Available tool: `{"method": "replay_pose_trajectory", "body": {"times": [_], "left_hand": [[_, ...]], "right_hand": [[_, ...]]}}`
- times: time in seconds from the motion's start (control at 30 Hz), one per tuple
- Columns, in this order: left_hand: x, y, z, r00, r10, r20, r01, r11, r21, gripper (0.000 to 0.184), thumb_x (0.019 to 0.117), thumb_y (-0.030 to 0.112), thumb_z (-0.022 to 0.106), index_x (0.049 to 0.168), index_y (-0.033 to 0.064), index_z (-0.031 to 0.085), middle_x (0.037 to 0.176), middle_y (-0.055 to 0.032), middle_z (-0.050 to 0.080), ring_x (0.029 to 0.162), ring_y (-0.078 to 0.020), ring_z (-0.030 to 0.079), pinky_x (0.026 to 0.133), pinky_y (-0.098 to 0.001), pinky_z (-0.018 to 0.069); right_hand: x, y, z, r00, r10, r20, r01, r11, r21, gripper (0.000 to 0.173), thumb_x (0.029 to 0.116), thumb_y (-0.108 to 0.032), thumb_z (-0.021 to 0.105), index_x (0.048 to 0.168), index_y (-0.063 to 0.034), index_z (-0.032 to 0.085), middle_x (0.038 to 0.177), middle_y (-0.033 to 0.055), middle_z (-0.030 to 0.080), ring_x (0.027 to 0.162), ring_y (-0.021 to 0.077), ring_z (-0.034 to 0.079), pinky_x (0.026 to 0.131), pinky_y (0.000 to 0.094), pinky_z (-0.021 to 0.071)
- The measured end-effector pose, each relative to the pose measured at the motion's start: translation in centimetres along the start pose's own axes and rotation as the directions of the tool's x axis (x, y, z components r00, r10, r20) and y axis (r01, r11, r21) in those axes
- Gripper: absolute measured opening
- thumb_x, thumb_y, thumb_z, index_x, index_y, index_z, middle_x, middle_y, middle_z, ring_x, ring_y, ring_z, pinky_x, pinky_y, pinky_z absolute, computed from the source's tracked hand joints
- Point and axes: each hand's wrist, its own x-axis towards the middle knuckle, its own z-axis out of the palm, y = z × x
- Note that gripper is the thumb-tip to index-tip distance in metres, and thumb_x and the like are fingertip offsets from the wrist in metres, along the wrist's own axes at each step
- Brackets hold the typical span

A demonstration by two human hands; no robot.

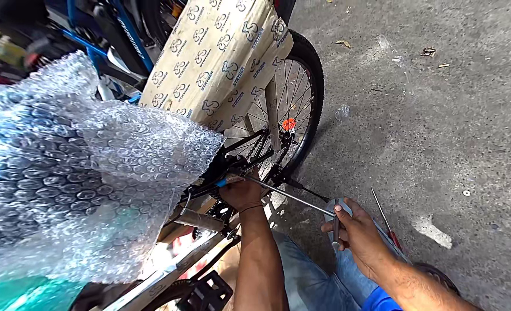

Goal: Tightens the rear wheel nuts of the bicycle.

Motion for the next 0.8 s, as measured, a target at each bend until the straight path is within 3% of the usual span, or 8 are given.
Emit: {"method": "replay_pose_trajectory", "body": {"times": [0.17, 0.27, 0.33, 0.4, 0.5, 0.57, 0.67, 0.8], "left_hand": [[-0.5, -0.8, 0.5, 0.999, 0.033, 0.017, -0.032, 0.997, -0.070, 0.055, 0.1049, 0.048, 0.013, 0.127, 0.0188, 0.054, 0.130, -0.0033, 0.060, 0.130, -0.0236, 0.054, 0.116, -0.0580, 0.0346], [-0.5, -0.2, 0.2, 0.999, 0.020, 0.031, -0.018, 0.998, -0.055, 0.058, 0.1029, 0.050, 0.011, 0.126, 0.0193, 0.055, 0.130, -0.0032, 0.059, 0.130, -0.0245, 0.053, 0.114, -0.0607, 0.0346], [-0.4, 0.1, 0.1, 1.000, 0.021, 0.011, -0.021, 1.000, -0.008, 0.057, 0.1037, 0.047, 0.011, 0.127, 0.0191, 0.055, 0.131, -0.0037, 0.059, 0.130, -0.0239, 0.053, 0.113, -0.0616, 0.0343], [-0.4, -0.1, 0.3, 0.999, 0.030, -0.010, -0.030, 0.999, 0.036, 0.054, 0.1052, 0.045, 0.011, 0.125, 0.0192, 0.053, 0.127, -0.0032, 0.060, 0.128, -0.0226, 0.053, 0.113, -0.0593, 0.0359], [-0.1, -0.5, 0.5, 0.999, 0.041, -0.018, -0.040, 0.998, 0.041, 0.053, 0.1059, 0.047, 0.013, 0.122, 0.0194, 0.055, 0.120, -0.0028, 0.063, 0.120, -0.0208, 0.058, 0.108, -0.0539, 0.0423], [-0.2, -0.4, -0.1, 1.000, 0.015, 0.007, -0.015, 0.999, 0.037, 0.055, 0.1066, 0.049, 0.011, 0.129, 0.0184, 0.051, 0.130, -0.0042, 0.059, 0.128, -0.0217, 0.054, 0.113, -0.0531, 0.0389], [-0.2, -0.1, -0.9, 1.000, 0.006, 0.021, -0.008, 0.997, 0.074, 0.056, 0.1056, 0.047, 0.010, 0.133, 0.0177, 0.050, 0.136, -0.0047, 0.056, 0.133, -0.0234, 0.050, 0.116, -0.0563, 0.0349], [0.1, 0.3, -0.4, 1.000, 0.026, -0.013, -0.025, 0.996, 0.090, 0.054, 0.1066, 0.047, 0.012, 0.125, 0.0166, 0.053, 0.125, -0.0040, 0.061, 0.125, -0.0207, 0.056, 0.111, -0.0507, 0.0417]], "right_hand": [[0.2, 0.6, -1.6, 0.983, -0.018, 0.184, 0.051, 0.983, -0.177, 0.038, 0.1103, -0.018, 0.040, 0.141, -0.0034, 0.057, 0.102, 0.0129, 0.076, 0.054, 0.0123, 0.058, 0.046, 0.0251, 0.0452], [0.4, 1.1, -2.9, 0.911, -0.178, 0.373, 0.292, 0.916, -0.276, 0.052, 0.0927, -0.004, 0.046, 0.143, -0.0021, 0.056, 0.117, 0.0100, 0.075, 0.073, 0.0148, 0.070, 0.062, 0.0305, 0.0573], [1.1, 1.1, -3.8, 0.828, -0.326, 0.456, 0.541, 0.676, -0.501, 0.054, 0.0916, -0.015, 0.061, 0.145, -0.0095, 0.057, 0.119, 0.0004, 0.076, 0.091, 0.0099, 0.074, 0.080, 0.0299, 0.0627], [1.8, 1.2, -4.0, 0.720, -0.513, 0.468, 0.626, 0.188, -0.757, 0.051, 0.0984, -0.058, 0.057, 0.134, -0.0239, 0.068, 0.098, -0.0130, 0.076, 0.085, 0.0007, 0.070, 0.083, 0.0307, 0.0592], [2.6, 1.0, -3.3, 0.541, -0.650, 0.534, 0.521, -0.241, -0.819, 0.058, 0.0988, -0.072, 0.043, 0.112, -0.0275, 0.078, 0.068, -0.0085, 0.067, 0.066, 0.0098, 0.060, 0.084, 0.0426, 0.0480], [2.8, 0.6, -2.9, 0.515, -0.640, 0.571, 0.458, -0.357, -0.814, 0.059, 0.0985, -0.072, 0.042, 0.098, -0.0266, 0.079, 0.078, -0.0031, 0.065, 0.080, 0.0176, 0.061, 0.095, 0.0507, 0.0429], [3.2, -0.1, -1.8, 0.539, -0.590, 0.600, 0.567, -0.272, -0.777, 0.045, 0.1047, -0.050, 0.042, 0.085, -0.0196, 0.070, 0.106, 0.0014, 0.064, 0.110, 0.0199, 0.060, 0.112, 0.0491, 0.0388], [5.1, 0.1, -1.6, 0.593, -0.427, 0.683, 0.792, 0.156, -0.590, 0.034, 0.1057, -0.031, 0.042, 0.110, -0.0098, 0.068, 0.098, 0.0028, 0.067, 0.089, 0.0140, 0.066, 0.079, 0.0360, 0.0565]]}}
